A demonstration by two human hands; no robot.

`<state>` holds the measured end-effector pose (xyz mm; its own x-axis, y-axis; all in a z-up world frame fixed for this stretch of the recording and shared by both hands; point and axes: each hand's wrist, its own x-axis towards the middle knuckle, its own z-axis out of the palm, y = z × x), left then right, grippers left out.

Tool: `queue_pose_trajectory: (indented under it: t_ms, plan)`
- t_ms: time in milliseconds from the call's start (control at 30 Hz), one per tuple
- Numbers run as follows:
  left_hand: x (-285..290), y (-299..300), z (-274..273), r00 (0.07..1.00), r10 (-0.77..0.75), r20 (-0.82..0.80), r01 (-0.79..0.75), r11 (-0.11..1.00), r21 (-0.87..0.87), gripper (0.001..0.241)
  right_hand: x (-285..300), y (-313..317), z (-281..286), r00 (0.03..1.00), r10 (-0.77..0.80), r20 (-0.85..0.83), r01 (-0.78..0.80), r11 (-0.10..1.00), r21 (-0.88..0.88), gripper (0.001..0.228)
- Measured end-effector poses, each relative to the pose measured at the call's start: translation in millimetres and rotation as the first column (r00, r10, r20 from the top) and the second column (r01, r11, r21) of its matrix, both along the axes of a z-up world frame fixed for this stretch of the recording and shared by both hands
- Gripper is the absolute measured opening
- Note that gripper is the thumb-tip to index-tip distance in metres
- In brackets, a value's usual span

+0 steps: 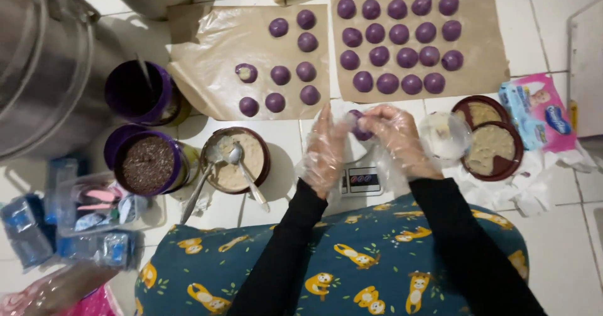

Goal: The person is preparing filled pastries by weighing purple dough, flattening it, adding a dark filling with a spoon, and rolling it into a sphere.

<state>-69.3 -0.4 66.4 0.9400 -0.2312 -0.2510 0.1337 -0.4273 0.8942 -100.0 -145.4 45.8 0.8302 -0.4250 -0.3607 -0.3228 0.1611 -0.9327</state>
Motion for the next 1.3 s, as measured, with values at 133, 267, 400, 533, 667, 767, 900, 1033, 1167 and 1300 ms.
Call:
queue_pose_trajectory:
  t_ms: [133,267,400,533,667,767,900,1033,1167,1300]
  plan:
    - [1,23,30,0.985,-0.125,0.119,0.111,0.987,0.120,0.066,11,-8,-49,0.965,0.225,-0.133,-0.259,0.892,-0.371,0.019]
    - [13,66,42,0.900,-0.015,0.436,-0.006,0.999,0.046,0.036,5,-2,-63,0.835,0.473,0.281,-0.357,0.854,-0.378,0.032]
    - [47,185,44,0.887,0.069,0.456,-0.039,0.996,-0.076,0.029,7,55,1,0.273,0.280,0.920,-0.561,0.824,-0.084,0.048]
    - [51,251,-1,0.930,-0.367,-0.010,0.140,0.330,0.934,0.044,-4,167,80,0.868,0.328,-0.374,-0.396,0.910,-0.121,0.026]
    - [45,270,-106,0.925,-0.377,0.048,0.225,0.643,0.732,0.035,6,194,-1,0.835,0.466,-0.291,-0.548,0.673,-0.497,0.050]
    - [45,271,-105,0.912,-0.405,0.071,0.233,0.653,0.721,0.035,21,182,-12,0.811,0.446,-0.379,-0.583,0.549,-0.599,0.031]
    - [43,279,-84,0.873,-0.472,0.122,0.249,0.648,0.719,0.035,27,152,-11,0.718,0.347,-0.603,-0.689,0.235,-0.686,0.031]
    - [39,281,-55,0.919,-0.352,0.178,0.185,0.782,0.596,0.038,12,161,-5,0.713,0.358,-0.603,-0.690,0.205,-0.695,0.026]
    - [51,279,-96,0.531,-0.845,-0.058,-0.568,-0.406,0.716,0.026,14,192,2,0.714,0.367,-0.596,-0.685,0.190,-0.703,0.021]
    - [71,255,-144,0.920,-0.296,0.257,0.128,0.846,0.517,0.036,12,211,10,0.723,0.371,-0.583,-0.672,0.181,-0.718,0.018]
